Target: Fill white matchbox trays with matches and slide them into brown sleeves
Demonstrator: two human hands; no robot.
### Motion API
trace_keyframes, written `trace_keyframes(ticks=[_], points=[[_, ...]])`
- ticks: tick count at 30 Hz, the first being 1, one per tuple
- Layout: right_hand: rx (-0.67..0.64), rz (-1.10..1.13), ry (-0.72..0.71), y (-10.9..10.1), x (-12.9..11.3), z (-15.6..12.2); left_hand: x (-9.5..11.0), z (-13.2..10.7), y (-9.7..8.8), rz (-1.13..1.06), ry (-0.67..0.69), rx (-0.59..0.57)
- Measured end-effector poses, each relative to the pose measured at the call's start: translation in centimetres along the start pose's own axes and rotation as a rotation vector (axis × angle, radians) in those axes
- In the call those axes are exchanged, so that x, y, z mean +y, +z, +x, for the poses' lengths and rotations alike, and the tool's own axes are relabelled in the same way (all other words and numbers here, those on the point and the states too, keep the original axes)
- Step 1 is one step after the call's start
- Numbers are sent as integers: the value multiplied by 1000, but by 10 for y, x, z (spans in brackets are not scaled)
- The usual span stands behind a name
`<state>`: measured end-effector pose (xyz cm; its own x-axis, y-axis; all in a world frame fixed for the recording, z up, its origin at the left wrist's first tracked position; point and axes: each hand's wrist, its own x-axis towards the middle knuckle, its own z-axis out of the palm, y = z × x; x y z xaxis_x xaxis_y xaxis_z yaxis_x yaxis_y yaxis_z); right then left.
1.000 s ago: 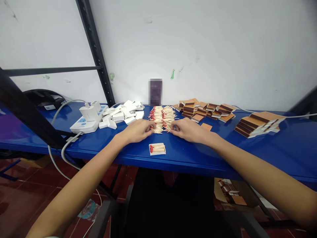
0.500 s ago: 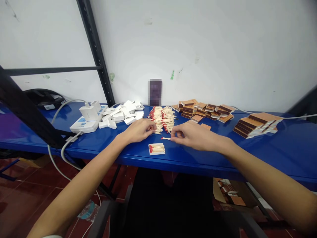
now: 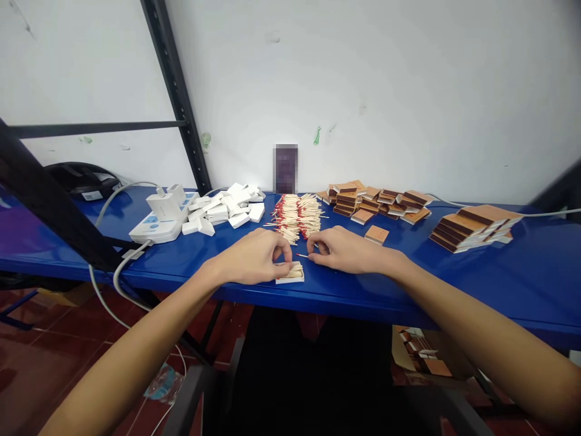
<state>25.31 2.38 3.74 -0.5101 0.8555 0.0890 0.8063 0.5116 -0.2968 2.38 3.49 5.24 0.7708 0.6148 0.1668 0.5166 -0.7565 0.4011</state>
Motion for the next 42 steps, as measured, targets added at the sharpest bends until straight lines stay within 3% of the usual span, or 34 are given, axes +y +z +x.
trace_keyframes(ticks=[3,7,12,17,27,37,42], points=[[-24,7,-6,4,5,-1,-5,2,0,40,-50,40],[-10,-17,-7,3,1,-3,-26,14,-1,136,-123,125],[9,84,-55,-5,-20,-5,-42,25,6,278,-88,63],[-25,123,-66,-4,-30,-1,-43,29,13,393,-35,67],[33,68,-16,-1,-8,-6,-48,39,18,356,9,48],[51,182,-259,11,-18,-16,-48,38,15,379,42,8],[97,192,-260,18,-15,-15,-44,35,18,482,85,21]])
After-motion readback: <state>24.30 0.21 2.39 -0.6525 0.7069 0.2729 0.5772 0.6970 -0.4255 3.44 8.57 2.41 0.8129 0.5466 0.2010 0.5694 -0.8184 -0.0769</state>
